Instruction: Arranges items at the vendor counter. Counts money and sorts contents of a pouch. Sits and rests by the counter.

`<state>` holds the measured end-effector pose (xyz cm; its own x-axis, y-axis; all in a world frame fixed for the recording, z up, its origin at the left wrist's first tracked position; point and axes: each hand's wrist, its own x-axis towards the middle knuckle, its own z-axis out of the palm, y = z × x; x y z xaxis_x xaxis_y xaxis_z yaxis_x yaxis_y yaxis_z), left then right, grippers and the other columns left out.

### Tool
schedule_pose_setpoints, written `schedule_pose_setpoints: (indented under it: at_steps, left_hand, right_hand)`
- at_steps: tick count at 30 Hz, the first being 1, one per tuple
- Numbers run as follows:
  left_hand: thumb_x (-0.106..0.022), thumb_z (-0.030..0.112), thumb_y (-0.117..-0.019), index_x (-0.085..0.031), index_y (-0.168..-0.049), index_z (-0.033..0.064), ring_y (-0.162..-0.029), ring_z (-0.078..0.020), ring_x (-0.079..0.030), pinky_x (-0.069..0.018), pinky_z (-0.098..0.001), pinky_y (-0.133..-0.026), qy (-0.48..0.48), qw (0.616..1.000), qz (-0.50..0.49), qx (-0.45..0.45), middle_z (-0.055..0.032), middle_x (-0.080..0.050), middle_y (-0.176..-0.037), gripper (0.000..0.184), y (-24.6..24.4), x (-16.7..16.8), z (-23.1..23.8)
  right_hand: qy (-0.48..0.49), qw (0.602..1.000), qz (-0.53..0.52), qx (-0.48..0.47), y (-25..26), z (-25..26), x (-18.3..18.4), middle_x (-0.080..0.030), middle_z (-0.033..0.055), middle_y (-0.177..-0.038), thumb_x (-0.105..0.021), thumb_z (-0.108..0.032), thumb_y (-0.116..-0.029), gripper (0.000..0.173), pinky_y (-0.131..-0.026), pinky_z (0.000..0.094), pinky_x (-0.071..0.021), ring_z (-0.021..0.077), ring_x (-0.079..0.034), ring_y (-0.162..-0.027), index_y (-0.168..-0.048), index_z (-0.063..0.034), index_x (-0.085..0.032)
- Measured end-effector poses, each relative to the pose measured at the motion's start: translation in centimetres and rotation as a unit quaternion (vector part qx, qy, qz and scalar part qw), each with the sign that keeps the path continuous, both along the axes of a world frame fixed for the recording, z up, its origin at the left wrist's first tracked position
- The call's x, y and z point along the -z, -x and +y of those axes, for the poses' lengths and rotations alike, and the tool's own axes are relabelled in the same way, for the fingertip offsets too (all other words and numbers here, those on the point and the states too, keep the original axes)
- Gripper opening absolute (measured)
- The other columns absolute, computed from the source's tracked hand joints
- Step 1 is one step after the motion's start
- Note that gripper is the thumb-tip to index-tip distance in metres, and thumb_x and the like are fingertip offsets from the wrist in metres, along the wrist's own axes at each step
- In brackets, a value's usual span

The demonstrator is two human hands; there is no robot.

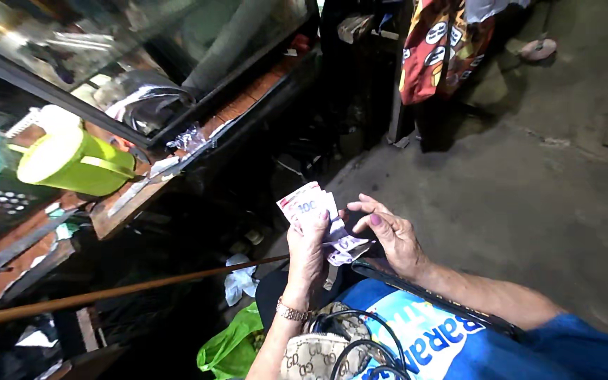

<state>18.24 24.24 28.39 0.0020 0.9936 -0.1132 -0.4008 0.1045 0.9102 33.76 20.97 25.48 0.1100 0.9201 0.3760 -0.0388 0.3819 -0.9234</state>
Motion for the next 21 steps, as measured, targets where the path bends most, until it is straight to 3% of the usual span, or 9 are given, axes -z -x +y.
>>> schedule_pose_setpoints:
  at_steps: [3,5,9,10,12,14,16,17,21]
  left_hand:
    - [-0.076,0.002,-0.0860,-0.058,-0.112,0.0006,-0.072,-0.0172,-0.074,-0.0648,-0.0343,-0.069,-0.040,0.999,-0.003,0.024,-0.0093,-0.074,-0.084,0.032,0.0,0.1,-0.2]
    - [-0.081,-0.002,-0.0810,-0.059,-0.111,0.0004,-0.076,-0.0182,-0.075,-0.0652,-0.0361,-0.073,-0.058,0.997,-0.007,0.041,-0.0099,-0.075,-0.086,0.037,-0.1,0.2,-0.2]
    - [-0.084,-0.005,-0.0752,-0.059,-0.111,-0.0007,-0.080,-0.0184,-0.075,-0.0651,-0.0369,-0.077,-0.063,0.997,-0.003,0.052,-0.0098,-0.076,-0.090,0.043,-0.4,0.3,-0.3]
    - [-0.085,-0.002,-0.0759,-0.059,-0.112,-0.0004,-0.081,-0.0183,-0.075,-0.0648,-0.0370,-0.077,-0.060,0.997,-0.009,0.050,-0.0097,-0.075,-0.090,0.045,-0.4,0.3,-0.3]
    - [-0.086,0.019,-0.0808,-0.057,-0.114,0.0025,-0.081,-0.0172,-0.075,-0.0651,-0.0355,-0.076,-0.040,0.999,-0.011,0.032,-0.0085,-0.075,-0.089,0.047,-0.4,0.4,-0.2]
    - [-0.069,0.044,-0.0956,-0.057,-0.119,0.0025,-0.089,-0.0224,-0.076,-0.0645,-0.0395,-0.081,-0.020,0.999,-0.028,0.032,-0.0130,-0.076,-0.096,0.049,-0.1,0.7,0.0]
    - [-0.037,0.038,-0.1095,-0.055,-0.122,0.0022,-0.094,-0.0251,-0.075,-0.0628,-0.0413,-0.086,-0.003,0.999,-0.037,0.039,-0.0161,-0.074,-0.100,0.042,0.2,0.7,0.3]
    - [-0.033,0.029,-0.1105,-0.054,-0.121,0.0020,-0.093,-0.0255,-0.075,-0.0630,-0.0410,-0.085,0.003,0.999,-0.040,0.029,-0.0166,-0.075,-0.100,0.036,0.2,0.5,0.3]
    - [-0.057,0.005,-0.0979,-0.054,-0.116,-0.0002,-0.080,-0.0204,-0.075,-0.0646,-0.0367,-0.076,0.000,1.000,-0.012,-0.010,-0.0127,-0.074,-0.088,0.019,0.0,-0.1,0.0]
  right_hand:
    - [0.023,1.000,0.012,0.014,0.1,0.2,0.1,-0.063,0.0168,-0.137,-0.054,-0.028,-0.1055,0.035,-0.117,0.0374,-0.0417,0.0237,-0.050,-0.140,-0.112,0.0002,-0.074]
    - [0.028,0.999,0.018,0.013,0.3,0.3,0.2,-0.061,0.0171,-0.140,-0.061,-0.024,-0.1015,0.032,-0.115,0.0367,-0.0440,0.0232,-0.051,-0.139,-0.117,0.0010,-0.073]
    - [-0.010,0.999,0.038,0.032,0.5,0.6,0.6,-0.070,0.0161,-0.126,-0.068,-0.009,-0.0949,0.015,-0.118,0.0406,-0.0417,0.0250,-0.057,-0.134,-0.102,0.0013,-0.077]
    - [-0.018,0.998,0.040,0.039,0.5,0.7,0.7,-0.071,0.0152,-0.124,-0.068,-0.007,-0.0943,0.012,-0.119,0.0408,-0.0410,0.0249,-0.057,-0.133,-0.098,0.0004,-0.077]
    - [-0.027,0.998,0.043,0.042,0.4,0.6,0.9,-0.072,0.0154,-0.123,-0.068,-0.006,-0.0938,0.011,-0.119,0.0420,-0.0405,0.0262,-0.057,-0.134,-0.097,-0.0005,-0.078]
    - [-0.032,0.999,0.031,0.029,0.2,0.4,1.1,-0.072,0.0153,-0.123,-0.068,-0.009,-0.0948,0.013,-0.121,0.0445,-0.0382,0.0274,-0.056,-0.135,-0.098,-0.0012,-0.078]
    - [-0.031,0.999,0.005,0.007,0.0,0.2,1.0,-0.072,0.0152,-0.123,-0.066,-0.013,-0.0973,0.016,-0.122,0.0471,-0.0349,0.0288,-0.054,-0.136,-0.097,-0.0017,-0.077]
    - [-0.027,1.000,-0.009,-0.006,-0.2,0.1,1.0,-0.072,0.0153,-0.124,-0.063,-0.017,-0.0997,0.021,-0.123,0.0481,-0.0334,0.0296,-0.054,-0.137,-0.095,-0.0018,-0.077]
    - [-0.019,0.999,-0.037,-0.014,-0.3,-0.2,0.6,-0.073,0.0134,-0.121,-0.050,-0.029,-0.1078,0.042,-0.124,0.0470,-0.0296,0.0275,-0.054,-0.137,-0.091,-0.0031,-0.078]
